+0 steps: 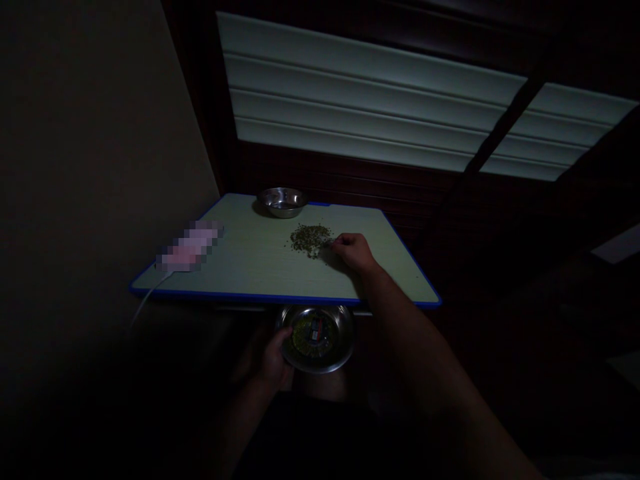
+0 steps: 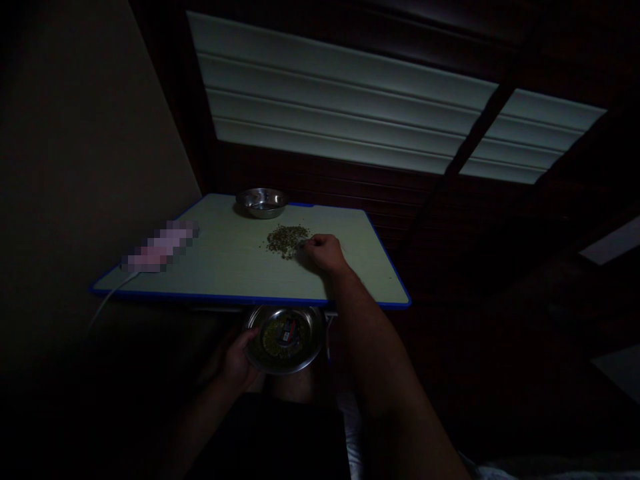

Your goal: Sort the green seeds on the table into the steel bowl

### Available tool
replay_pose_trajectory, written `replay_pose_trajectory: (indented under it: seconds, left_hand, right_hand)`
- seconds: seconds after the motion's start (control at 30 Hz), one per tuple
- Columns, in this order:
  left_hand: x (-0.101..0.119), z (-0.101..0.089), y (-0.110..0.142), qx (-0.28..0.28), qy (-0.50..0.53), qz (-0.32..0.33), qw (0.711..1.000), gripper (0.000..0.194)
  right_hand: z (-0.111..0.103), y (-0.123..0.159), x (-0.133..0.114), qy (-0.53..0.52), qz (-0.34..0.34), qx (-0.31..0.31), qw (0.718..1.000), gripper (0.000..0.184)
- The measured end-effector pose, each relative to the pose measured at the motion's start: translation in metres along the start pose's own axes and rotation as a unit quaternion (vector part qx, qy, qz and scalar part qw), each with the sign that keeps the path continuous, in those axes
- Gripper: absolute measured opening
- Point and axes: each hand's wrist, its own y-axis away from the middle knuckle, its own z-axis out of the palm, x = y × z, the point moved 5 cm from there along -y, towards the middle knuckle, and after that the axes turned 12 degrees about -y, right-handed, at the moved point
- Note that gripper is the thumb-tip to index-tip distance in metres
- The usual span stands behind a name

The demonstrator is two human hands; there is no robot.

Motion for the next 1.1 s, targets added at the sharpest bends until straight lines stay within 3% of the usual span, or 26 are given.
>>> replay_pose_trajectory:
  seconds: [0.17, 0.47, 0.77, 1.1]
  left_hand:
    - [0.0009, 0.0023, 0.0042, -0.001, 0.001, -0.019, 1.000, 0.011]
    - [0.0024, 0.0042, 0.0053, -0.005, 0.009, -0.019, 1.000, 0.010]
    - [0.0041, 0.0037, 0.0046, -0.001, 0.004, 0.005, 1.000, 0.011]
    - [0.0000, 0.0017, 0.0028, 0.002, 0.017, -0.013, 1.000, 0.010]
  right_hand:
    - [-0.0045, -0.0005, -0.0013, 0.029, -0.012, 0.033, 0.999, 0.013]
    - [0.0022, 0.0019, -0.0024, -0.020, -0.013, -0.012, 1.000, 0.017]
    - [0.0028, 0.0004, -0.0026, -0.031, -0.018, -0.021, 0.999, 0.021]
    - [0.0015, 0.0026, -0.0055, -0.055, 0.001, -0.008, 0.998, 0.016]
